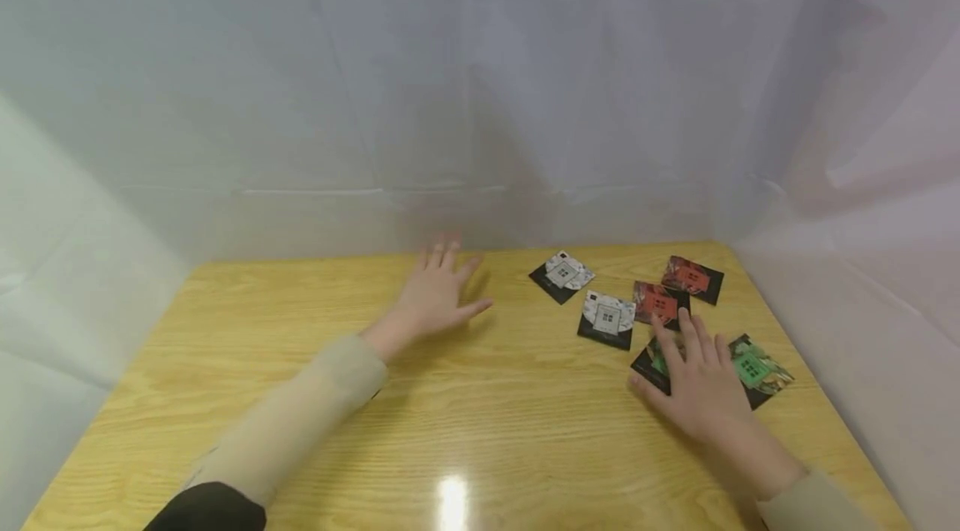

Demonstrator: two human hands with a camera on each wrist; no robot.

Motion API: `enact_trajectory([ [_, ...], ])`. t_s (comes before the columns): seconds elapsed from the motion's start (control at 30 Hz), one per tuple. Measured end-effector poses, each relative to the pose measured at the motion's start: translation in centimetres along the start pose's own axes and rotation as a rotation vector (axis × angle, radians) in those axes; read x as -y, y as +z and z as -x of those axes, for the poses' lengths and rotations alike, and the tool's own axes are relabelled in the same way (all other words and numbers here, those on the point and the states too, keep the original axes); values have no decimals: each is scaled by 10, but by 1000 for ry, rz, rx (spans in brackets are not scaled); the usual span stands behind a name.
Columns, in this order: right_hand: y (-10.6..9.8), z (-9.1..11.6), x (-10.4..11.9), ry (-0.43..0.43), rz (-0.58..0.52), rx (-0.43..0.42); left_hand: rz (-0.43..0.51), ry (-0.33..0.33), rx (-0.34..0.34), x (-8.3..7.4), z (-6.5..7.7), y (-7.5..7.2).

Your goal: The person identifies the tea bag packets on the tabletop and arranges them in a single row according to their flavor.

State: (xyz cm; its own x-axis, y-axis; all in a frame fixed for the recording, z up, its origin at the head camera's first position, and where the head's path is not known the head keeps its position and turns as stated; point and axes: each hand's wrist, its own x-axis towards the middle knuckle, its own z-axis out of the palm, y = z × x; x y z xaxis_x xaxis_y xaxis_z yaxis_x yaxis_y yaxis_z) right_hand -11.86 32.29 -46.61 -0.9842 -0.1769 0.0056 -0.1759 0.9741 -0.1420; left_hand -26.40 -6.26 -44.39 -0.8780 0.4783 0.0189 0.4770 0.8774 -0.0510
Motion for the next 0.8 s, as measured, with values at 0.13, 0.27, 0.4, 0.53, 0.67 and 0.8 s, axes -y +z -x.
enact_trajectory([
  [0.13, 4, 5, 1, 1, -30, 18, -14, 32, -6, -13, -9, 0],
  [0.27, 7, 9, 1, -3, -32, 19, -25, 65, -14, -25, -16, 1],
  [0.4, 10, 12, 1, -14, -27, 23, -37, 96, -10, -35, -24, 3],
  [0.53, 13, 13, 2, -30, -42, 35, -54, 125, 10, -47, -32, 5],
  [0.67, 16, 14, 3, -41, -51, 31, -77, 156, 43, -60, -38, 7],
  [0.8, 18, 15, 4, -46, -46, 35, -85, 200, 72, -72, -42, 8],
])
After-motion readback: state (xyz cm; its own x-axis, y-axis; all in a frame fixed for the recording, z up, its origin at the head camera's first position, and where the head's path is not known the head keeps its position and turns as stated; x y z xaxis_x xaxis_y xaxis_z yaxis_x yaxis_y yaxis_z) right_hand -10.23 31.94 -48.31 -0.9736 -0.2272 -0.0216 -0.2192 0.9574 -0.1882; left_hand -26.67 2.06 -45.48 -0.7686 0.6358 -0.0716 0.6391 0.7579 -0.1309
